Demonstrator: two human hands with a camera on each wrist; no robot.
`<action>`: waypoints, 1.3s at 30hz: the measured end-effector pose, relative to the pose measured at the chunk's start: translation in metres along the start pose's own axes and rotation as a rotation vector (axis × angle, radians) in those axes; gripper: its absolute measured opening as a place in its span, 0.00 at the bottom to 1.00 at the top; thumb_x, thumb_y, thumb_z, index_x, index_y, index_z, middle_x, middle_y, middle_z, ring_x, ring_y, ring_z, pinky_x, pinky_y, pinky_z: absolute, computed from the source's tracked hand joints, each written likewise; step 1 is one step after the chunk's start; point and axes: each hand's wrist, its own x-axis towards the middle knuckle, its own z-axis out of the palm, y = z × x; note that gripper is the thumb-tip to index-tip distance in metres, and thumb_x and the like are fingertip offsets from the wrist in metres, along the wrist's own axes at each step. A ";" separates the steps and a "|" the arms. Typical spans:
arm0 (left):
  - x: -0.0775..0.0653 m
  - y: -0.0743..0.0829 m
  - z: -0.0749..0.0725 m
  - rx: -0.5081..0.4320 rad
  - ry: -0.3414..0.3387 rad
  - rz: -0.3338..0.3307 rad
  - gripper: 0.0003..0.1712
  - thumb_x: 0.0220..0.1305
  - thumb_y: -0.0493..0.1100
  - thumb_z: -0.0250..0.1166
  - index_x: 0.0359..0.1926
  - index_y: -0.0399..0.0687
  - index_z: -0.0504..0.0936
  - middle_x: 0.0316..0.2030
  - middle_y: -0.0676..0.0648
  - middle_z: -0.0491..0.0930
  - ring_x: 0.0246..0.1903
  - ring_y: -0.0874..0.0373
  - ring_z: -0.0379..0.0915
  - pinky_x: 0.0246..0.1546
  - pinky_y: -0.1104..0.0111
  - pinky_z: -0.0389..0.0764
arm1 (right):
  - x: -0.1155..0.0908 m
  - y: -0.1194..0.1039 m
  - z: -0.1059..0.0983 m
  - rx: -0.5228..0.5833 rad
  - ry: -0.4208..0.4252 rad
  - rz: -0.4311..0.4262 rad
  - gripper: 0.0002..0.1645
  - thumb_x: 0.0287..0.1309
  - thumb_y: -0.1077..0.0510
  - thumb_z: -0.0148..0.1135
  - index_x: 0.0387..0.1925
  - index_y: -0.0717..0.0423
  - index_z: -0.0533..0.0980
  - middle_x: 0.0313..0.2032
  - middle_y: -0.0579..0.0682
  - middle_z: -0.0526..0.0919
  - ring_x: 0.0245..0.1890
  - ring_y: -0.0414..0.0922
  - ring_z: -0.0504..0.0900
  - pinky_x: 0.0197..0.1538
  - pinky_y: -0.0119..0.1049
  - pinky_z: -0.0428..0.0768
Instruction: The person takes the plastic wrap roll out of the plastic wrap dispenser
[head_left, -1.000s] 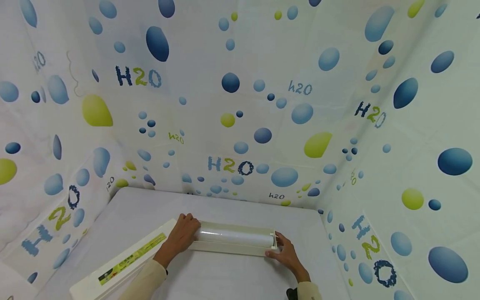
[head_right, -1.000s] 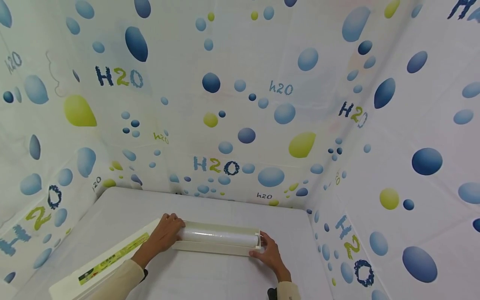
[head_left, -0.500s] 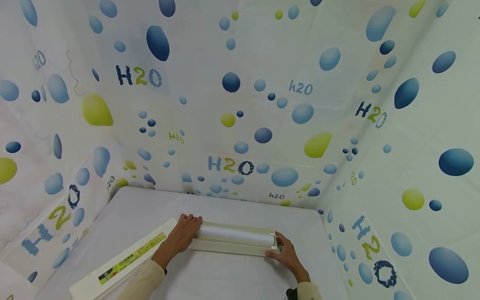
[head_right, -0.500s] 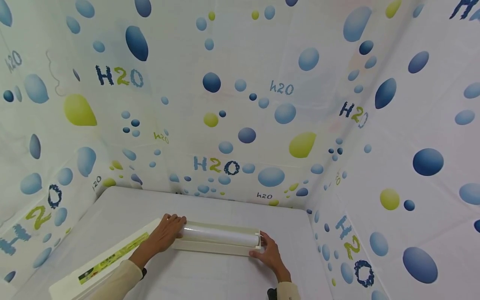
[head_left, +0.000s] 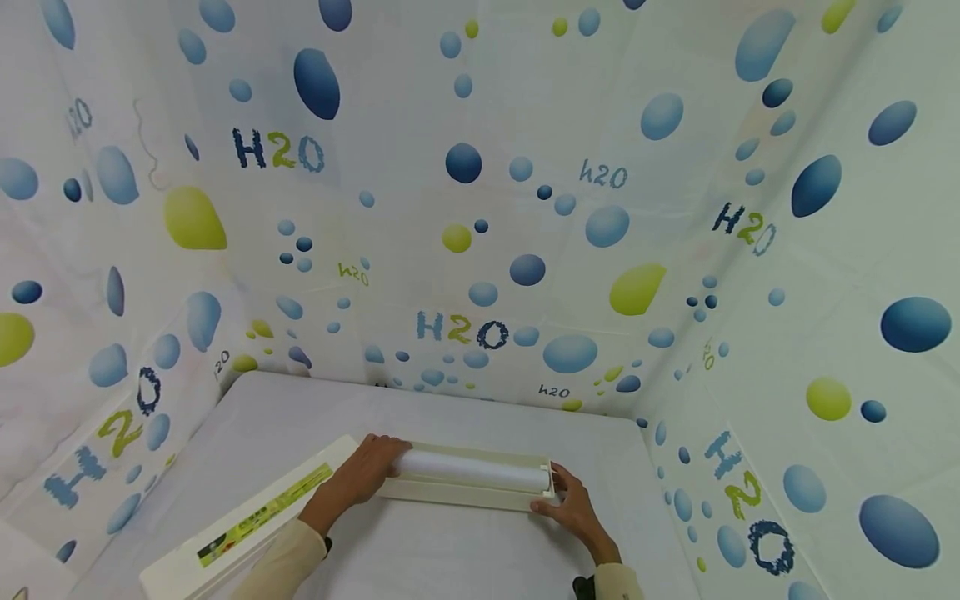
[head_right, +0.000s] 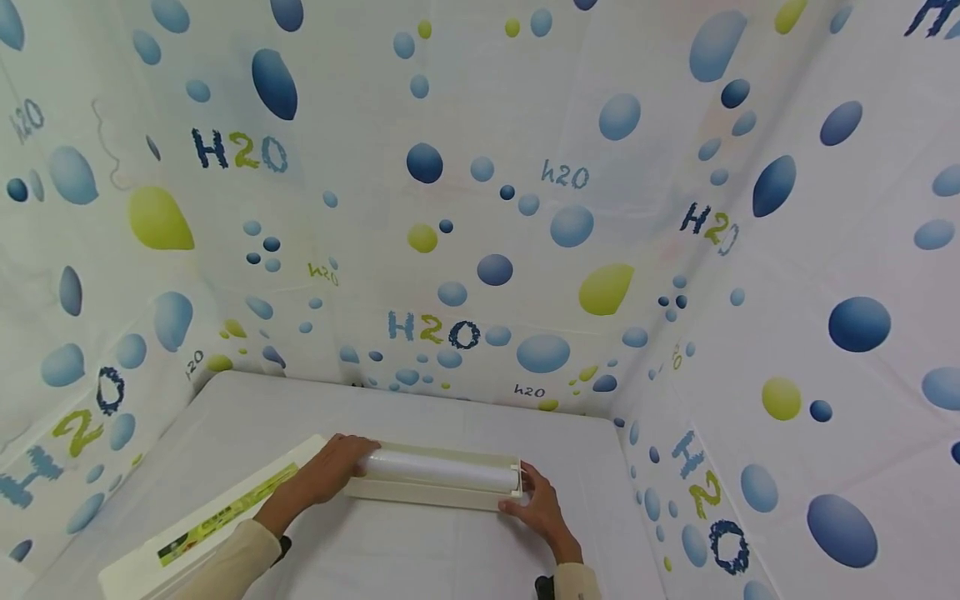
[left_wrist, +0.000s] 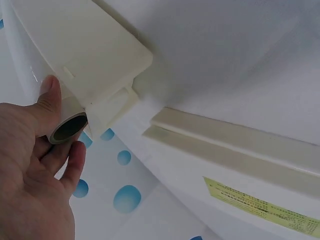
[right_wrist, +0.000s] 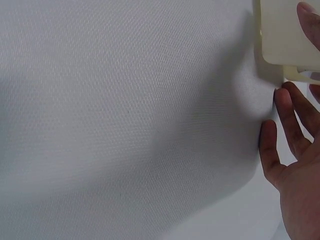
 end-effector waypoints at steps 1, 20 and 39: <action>0.000 -0.001 0.001 -0.040 -0.005 -0.003 0.23 0.70 0.34 0.70 0.64 0.37 0.81 0.57 0.42 0.86 0.56 0.45 0.81 0.61 0.52 0.79 | 0.000 0.000 0.000 -0.002 0.002 -0.001 0.52 0.51 0.60 0.86 0.75 0.67 0.71 0.62 0.68 0.86 0.56 0.55 0.86 0.61 0.62 0.81; 0.002 -0.016 0.003 -0.230 0.038 0.094 0.22 0.70 0.33 0.69 0.62 0.32 0.80 0.54 0.36 0.86 0.52 0.39 0.83 0.55 0.50 0.83 | 0.002 0.003 -0.002 0.010 -0.005 -0.006 0.52 0.52 0.61 0.85 0.76 0.65 0.71 0.62 0.67 0.86 0.56 0.55 0.86 0.59 0.58 0.82; 0.017 -0.022 -0.013 -0.374 -0.020 -0.088 0.22 0.73 0.33 0.66 0.66 0.33 0.79 0.62 0.33 0.84 0.60 0.34 0.81 0.62 0.40 0.81 | 0.000 -0.001 -0.001 0.012 0.008 -0.025 0.52 0.51 0.58 0.87 0.74 0.66 0.72 0.61 0.67 0.87 0.56 0.58 0.87 0.59 0.62 0.83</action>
